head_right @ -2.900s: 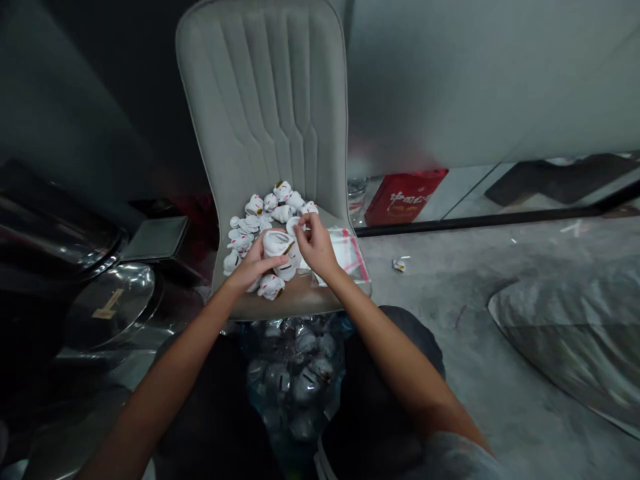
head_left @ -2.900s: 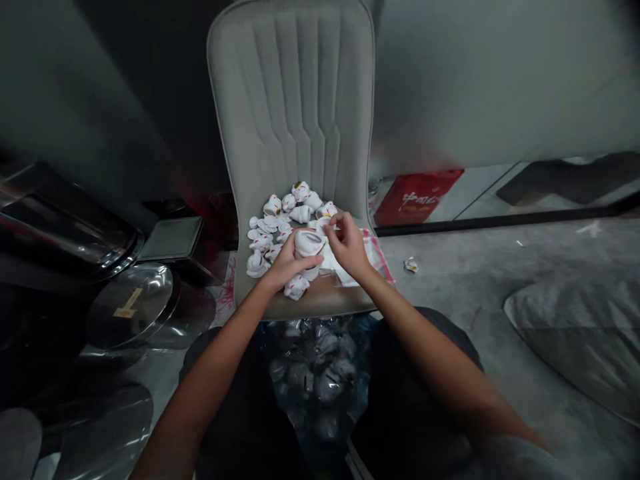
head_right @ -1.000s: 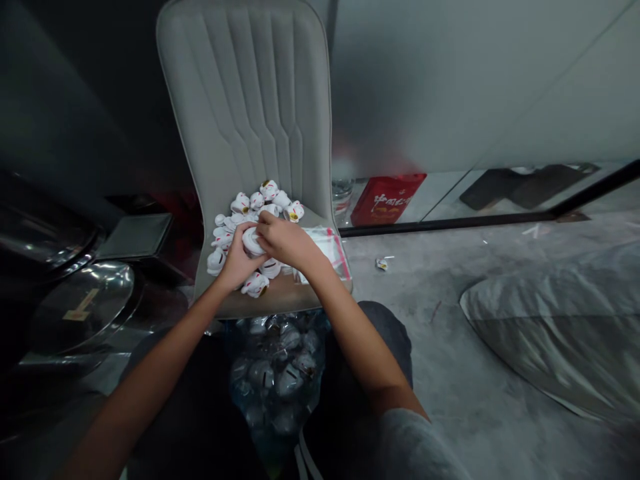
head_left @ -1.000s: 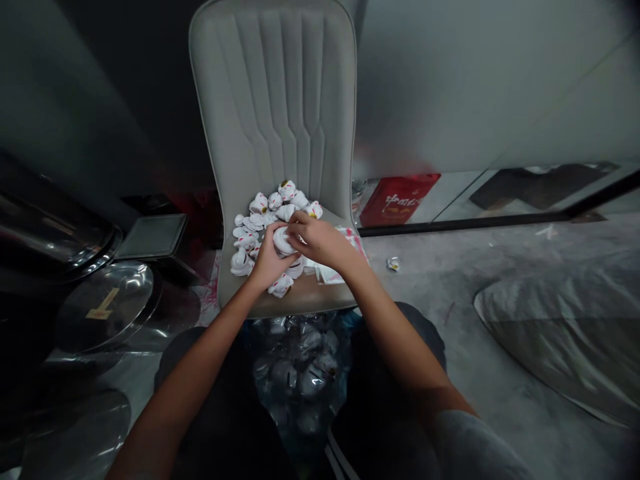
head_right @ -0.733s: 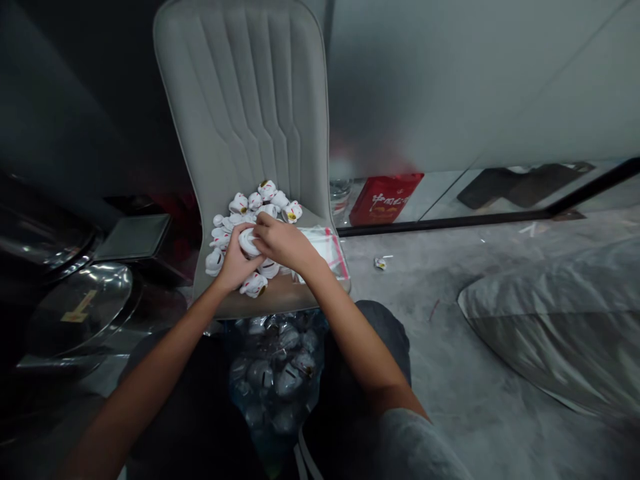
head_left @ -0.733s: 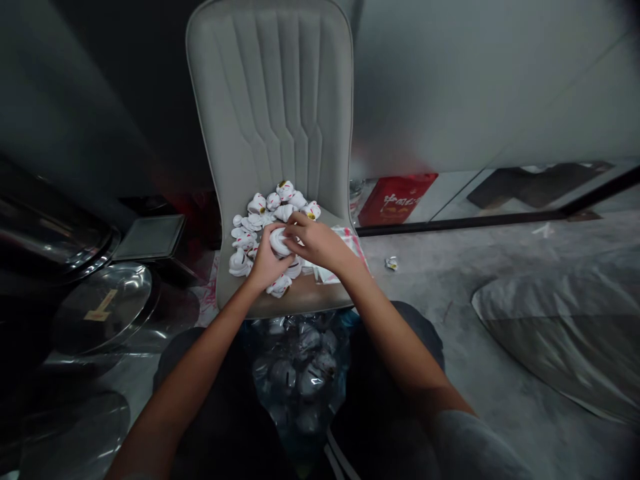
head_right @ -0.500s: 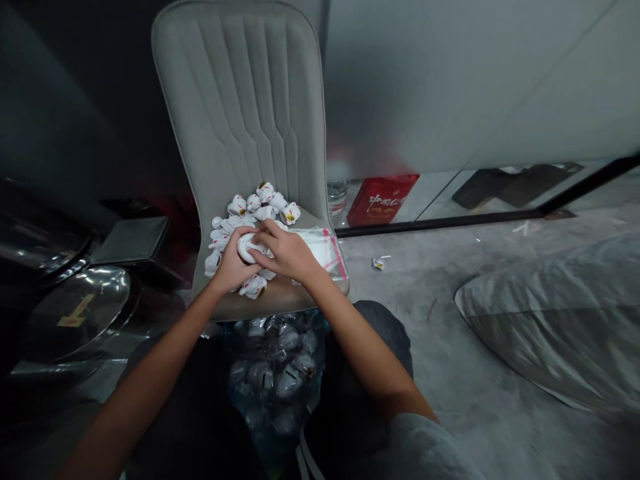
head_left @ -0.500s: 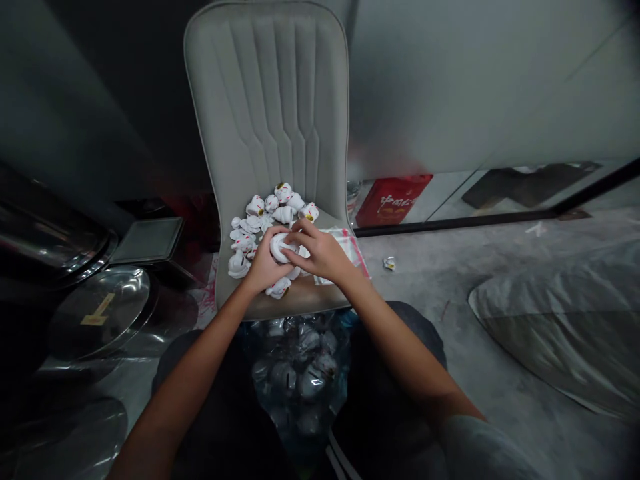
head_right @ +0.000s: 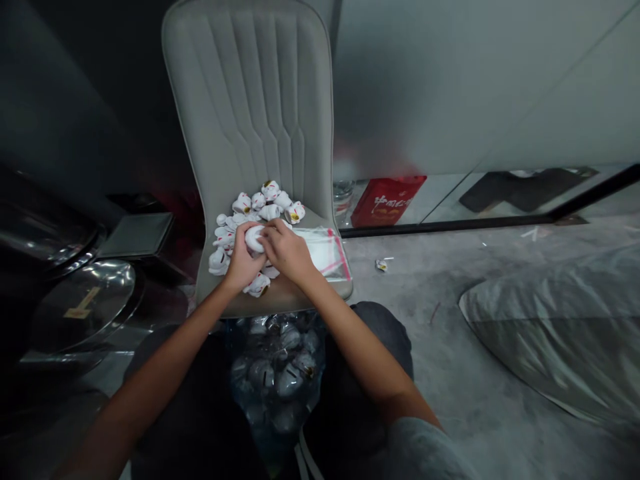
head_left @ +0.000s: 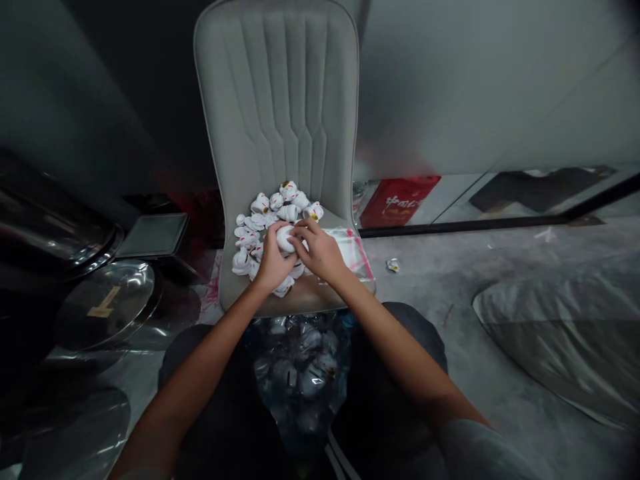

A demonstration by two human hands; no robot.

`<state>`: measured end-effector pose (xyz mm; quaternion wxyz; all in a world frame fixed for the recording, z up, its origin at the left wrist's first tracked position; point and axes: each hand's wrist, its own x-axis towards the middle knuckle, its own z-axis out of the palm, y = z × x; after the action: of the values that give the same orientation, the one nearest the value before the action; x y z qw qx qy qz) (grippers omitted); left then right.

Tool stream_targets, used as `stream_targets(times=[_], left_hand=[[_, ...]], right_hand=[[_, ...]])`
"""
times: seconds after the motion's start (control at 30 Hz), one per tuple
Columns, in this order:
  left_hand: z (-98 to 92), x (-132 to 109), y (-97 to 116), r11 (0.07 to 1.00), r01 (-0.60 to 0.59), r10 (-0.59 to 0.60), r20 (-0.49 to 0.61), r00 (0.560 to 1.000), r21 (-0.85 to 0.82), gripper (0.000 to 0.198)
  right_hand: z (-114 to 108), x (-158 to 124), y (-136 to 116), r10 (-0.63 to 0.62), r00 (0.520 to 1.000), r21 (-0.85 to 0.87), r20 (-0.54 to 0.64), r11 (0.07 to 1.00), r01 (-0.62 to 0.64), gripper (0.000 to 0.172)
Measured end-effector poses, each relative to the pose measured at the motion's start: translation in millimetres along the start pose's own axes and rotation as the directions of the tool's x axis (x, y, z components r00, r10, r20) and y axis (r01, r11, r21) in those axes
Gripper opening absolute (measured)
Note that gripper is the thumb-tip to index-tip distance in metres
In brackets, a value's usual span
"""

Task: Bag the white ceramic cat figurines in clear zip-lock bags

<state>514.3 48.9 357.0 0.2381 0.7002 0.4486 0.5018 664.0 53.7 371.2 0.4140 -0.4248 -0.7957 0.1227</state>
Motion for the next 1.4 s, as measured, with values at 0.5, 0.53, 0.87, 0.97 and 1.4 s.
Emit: stream_targets(times=[0.5,0.53,0.87,0.97,1.4], left_hand=[[-6.1,4.9,-12.8,0.963,-0.14,0.114,0.123,0.986,0.231,0.056],[-7.5,5.1,-11.1,0.954,-0.15,0.12,0.129,0.984,0.258,0.055],[-6.5,3.4,1.8,0.895,-0.21,0.187,0.096,0.978,0.393,0.05],[-4.7,7.7,2.5,0.896,-0.187,0.173,0.072,0.982,0.402,0.052],[-16.6,44.4,-52.0,0.95,0.002,-0.003,0.004,1.0,0.313,0.049]], right_hand=[[18.0,0.8,37.9,0.097,0.995,0.216,-0.017,0.972,-0.091,0.016],[19.2,0.8,38.1,0.098,0.995,0.23,-0.03,0.969,-0.089,0.016],[27.8,8.8,38.5,0.282,0.958,0.458,0.041,0.847,-0.269,0.031],[29.2,13.5,41.6,0.376,0.903,0.576,0.208,0.699,-0.424,0.04],[41.6,47.2,165.4,0.353,0.933,-0.06,0.07,0.935,-0.349,0.061]])
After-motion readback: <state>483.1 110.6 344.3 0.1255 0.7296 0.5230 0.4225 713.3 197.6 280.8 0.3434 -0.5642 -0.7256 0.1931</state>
